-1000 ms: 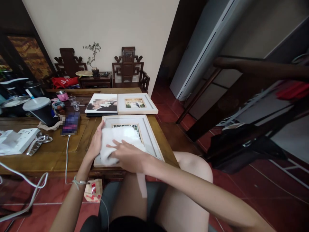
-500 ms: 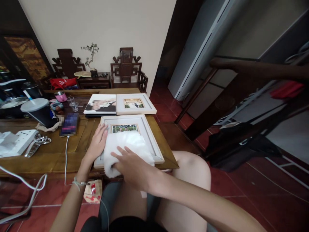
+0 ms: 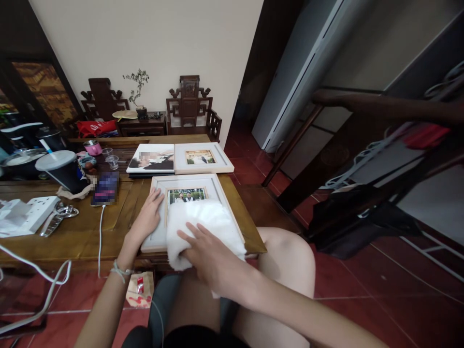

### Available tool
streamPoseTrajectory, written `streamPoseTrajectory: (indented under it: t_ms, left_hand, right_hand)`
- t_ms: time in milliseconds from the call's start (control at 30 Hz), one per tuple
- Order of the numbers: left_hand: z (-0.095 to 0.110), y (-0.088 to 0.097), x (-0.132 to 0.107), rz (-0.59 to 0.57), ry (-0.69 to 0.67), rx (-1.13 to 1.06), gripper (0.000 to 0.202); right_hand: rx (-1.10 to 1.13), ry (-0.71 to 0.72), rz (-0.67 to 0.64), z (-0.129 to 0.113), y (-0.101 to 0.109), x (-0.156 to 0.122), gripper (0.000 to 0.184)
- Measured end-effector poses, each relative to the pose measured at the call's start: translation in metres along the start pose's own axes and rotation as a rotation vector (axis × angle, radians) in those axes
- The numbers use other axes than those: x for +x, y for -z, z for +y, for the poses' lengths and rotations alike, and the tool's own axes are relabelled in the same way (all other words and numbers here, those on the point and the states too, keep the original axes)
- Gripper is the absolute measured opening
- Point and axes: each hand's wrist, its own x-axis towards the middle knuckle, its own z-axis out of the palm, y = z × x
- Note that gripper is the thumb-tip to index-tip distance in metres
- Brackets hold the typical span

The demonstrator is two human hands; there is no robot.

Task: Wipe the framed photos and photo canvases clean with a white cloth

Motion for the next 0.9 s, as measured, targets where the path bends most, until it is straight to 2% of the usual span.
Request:
streamPoseTrajectory:
  t_ms: [200,300,400,467,533,633,733,800,900]
  left_hand:
    - [0.006,0.003,0.003,0.001,-0.05,0.058,0.049]
    - [0.006,0.003,0.005,-0.001,-0.036,0.069,0.043]
    - [0.003,0.002,0.008,-0.017,-0.021,0.074,0.041]
    - [0.0,0.0,0.009,-0.025,-0.02,0.072,0.041]
    - [-0.002,0.0,0.009,-0.021,-0.019,0.061,0.042]
    - [-0.004,-0.001,0.007,-0.019,-0.016,0.047,0.048]
    - [-0.001,-0.002,0.003,-0.022,0.006,0.057,0.055]
    - [0.002,-0.002,0.0,-0.018,0.023,0.06,0.058]
    - [0.006,-0.003,-0.002,-0.011,0.023,0.048,0.061]
  right_hand:
    - [-0.044,-0.324,-0.117,0.026,0.029,-0.052,0.033]
    - [-0.144,-0.43,0.014,0.054,0.032,-0.054,0.038]
    - [-0.279,-0.414,0.251,0.085,0.033,-0.028,0.049]
    - [-0.354,-0.305,0.366,0.099,0.033,0.003,0.052]
    - [-0.393,-0.173,0.419,0.105,0.033,0.041,0.05]
    - [-0.404,-0.056,0.397,0.102,0.032,0.099,0.037]
    - [-0.403,-0.033,0.307,0.095,0.026,0.138,0.032]
    - [-0.401,-0.043,0.255,0.095,0.02,0.147,0.032]
    - [-0.396,-0.089,0.213,0.108,0.015,0.137,0.032]
